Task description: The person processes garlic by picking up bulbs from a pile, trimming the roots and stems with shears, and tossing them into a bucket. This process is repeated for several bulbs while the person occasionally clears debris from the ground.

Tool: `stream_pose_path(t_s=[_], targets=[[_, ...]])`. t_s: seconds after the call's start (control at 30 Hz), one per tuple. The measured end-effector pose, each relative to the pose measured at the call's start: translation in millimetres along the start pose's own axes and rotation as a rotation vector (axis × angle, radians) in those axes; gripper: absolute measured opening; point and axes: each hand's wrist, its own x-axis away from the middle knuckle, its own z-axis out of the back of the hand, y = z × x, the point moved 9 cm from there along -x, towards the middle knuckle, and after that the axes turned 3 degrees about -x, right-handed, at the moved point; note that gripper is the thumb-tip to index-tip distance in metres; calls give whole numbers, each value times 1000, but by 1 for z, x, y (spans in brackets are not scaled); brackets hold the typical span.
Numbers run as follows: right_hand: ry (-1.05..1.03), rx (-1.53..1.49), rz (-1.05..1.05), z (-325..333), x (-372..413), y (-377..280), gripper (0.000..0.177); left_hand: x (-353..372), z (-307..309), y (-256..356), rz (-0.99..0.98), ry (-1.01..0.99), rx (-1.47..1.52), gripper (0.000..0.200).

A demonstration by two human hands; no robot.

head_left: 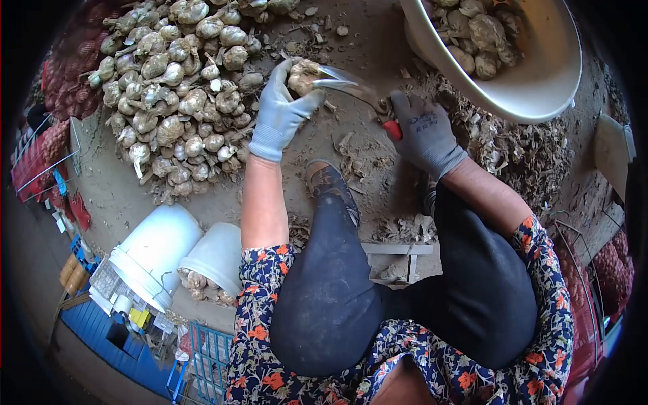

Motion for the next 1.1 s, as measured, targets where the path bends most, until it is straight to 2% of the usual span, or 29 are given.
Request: stream_pose_path(t_s=[0.03, 0.07, 0.17, 0.33, 0.4, 0.43, 0.57, 0.63, 0.7, 0.77, 0.8, 0.83, 0.87, 0.9, 0.97, 1.0, 1.1], targets=[[108, 91, 63, 12, -1, -7, 40, 5, -4, 6, -19, -16, 3, 68], [112, 90, 60, 15, -2, -9, 40, 11, -4, 20, -115, -12, -130, 66], [150, 97, 90, 24, 1, -17, 40, 21, -2, 25, -143, 24, -213, 63], [-133, 67, 27, 0, 7, -16, 34, 27, 1, 32, -214, -8, -336, 61], [-162, -32, -13, -8, 4, -10, 32, 26, 5, 19, -129, 5, -267, 63], [-182, -130, -51, -12, 2, -6, 31, 26, 3, 16, -129, 3, -265, 63], [-121, -213, -60, -15, 2, -3, 33, 28, -5, 25, -205, 19, -445, 64], [-143, -336, -128, -13, 8, 6, 35, 27, 7, 14, -76, 70, -26, 67], [-220, -424, -104, -15, 16, 9, 36, 28, 8, 8, -85, 56, 65, 64], [-293, -512, -86, -18, 24, 3, 38, 32, -2, -1, -34, -58, 740, 58], [-457, -828, -216, -31, 34, -2, 39, 31, -4, -3, -57, -109, 841, 57], [-622, -1143, -347, -43, 45, -11, 39, 32, -5, -6, -59, -109, 841, 57], [-687, -1240, -312, -45, 48, -23, 36, 34, -10, -6, -65, -147, 904, 56], [-685, -1241, -312, -49, 46, -25, 36, 36, -15, -4, -70, -187, 966, 55], [-713, -1352, -175, -53, 39, -40, 35, 40, -19, -8, -58, -177, 966, 58], [-649, -1445, -117, -45, 34, -47, 36, 41, -20, -11, -31, -166, 914, 59], [-640, -1534, -125, -42, 24, -56, 35, 40, -27, -10, -25, -132, 854, 63]])
